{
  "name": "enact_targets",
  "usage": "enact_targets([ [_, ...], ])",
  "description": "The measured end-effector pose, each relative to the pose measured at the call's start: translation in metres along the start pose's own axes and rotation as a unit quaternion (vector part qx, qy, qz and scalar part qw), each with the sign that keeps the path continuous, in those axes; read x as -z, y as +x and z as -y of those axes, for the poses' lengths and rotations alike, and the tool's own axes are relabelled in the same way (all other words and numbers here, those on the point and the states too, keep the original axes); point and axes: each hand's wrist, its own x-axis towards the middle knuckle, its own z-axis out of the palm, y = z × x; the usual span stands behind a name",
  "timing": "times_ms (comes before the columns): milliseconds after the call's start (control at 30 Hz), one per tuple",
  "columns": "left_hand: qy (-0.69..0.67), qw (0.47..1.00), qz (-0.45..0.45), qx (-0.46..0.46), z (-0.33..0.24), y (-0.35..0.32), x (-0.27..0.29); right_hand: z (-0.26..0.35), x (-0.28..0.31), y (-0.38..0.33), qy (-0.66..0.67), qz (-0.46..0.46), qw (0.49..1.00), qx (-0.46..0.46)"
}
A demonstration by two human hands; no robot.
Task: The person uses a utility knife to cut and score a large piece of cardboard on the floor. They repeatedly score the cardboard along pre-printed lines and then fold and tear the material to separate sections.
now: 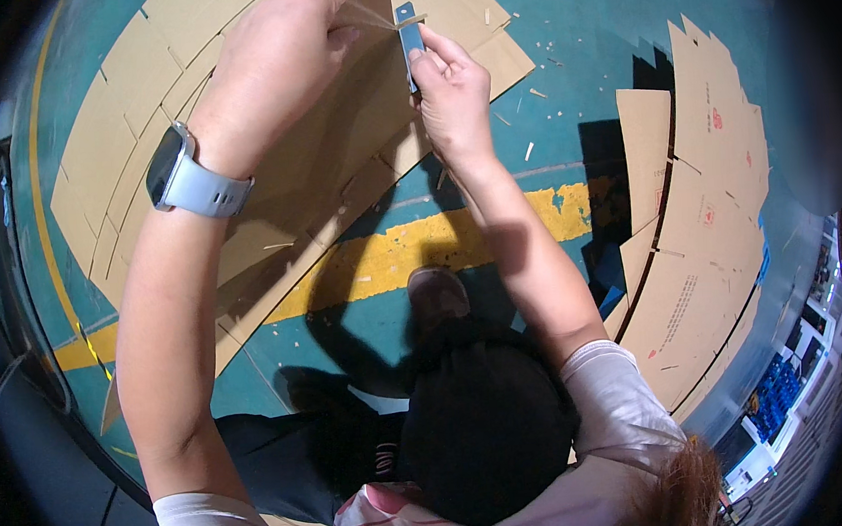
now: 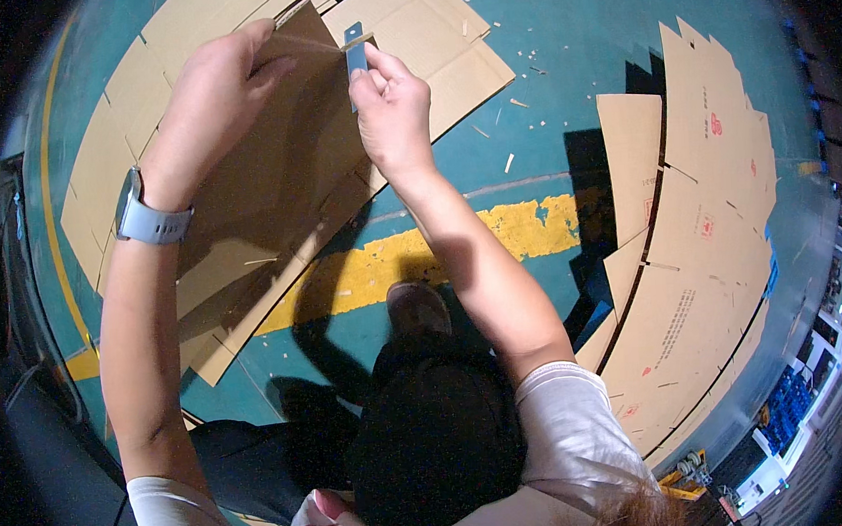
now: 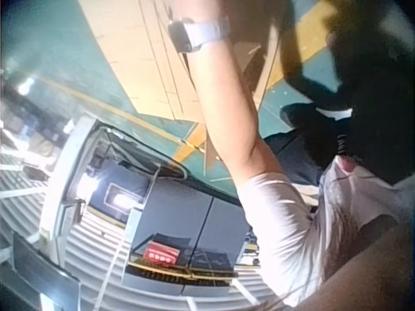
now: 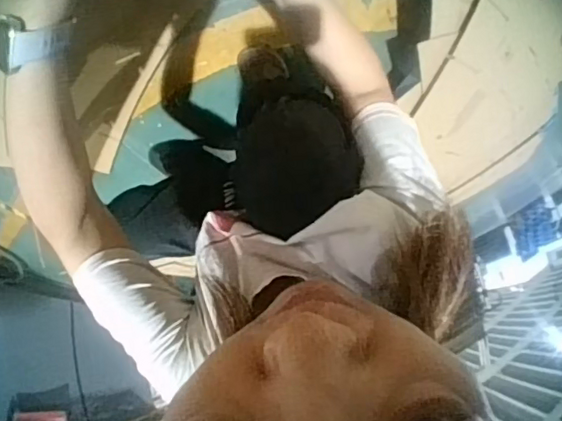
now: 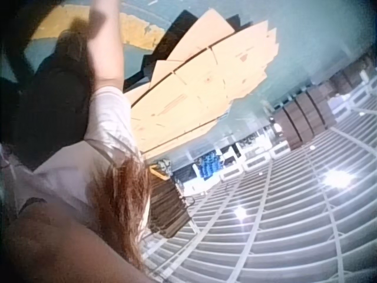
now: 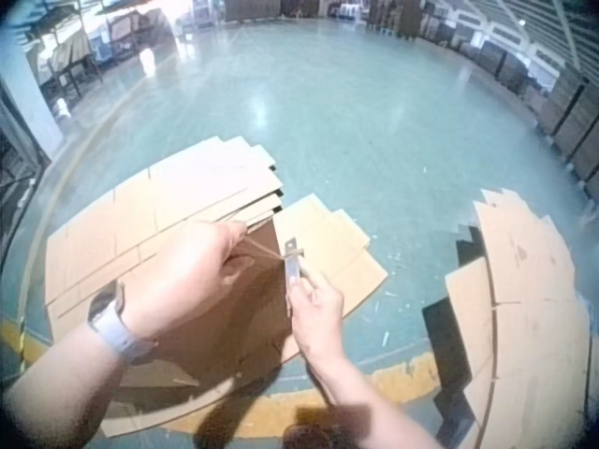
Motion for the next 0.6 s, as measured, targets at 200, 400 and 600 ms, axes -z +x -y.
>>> enact_targets([
  [200, -0.006, 1.000, 0.002, 0.016, 0.001, 0.003, -0.001, 0.003, 0.002, -0.012, 0.010, 0.015, 1.000, -0.009],
  [400, -0.064, 0.990, 0.108, 0.056, 0.023, -0.031, 0.033, 0.027, 0.042, -0.026, -0.123, -0.107, 0.987, -0.008],
  [600, -0.144, 0.906, 0.276, 0.286, 0.114, -0.197, 0.108, 0.028, 0.039, -0.045, -0.087, 0.015, 0.993, 0.074],
])
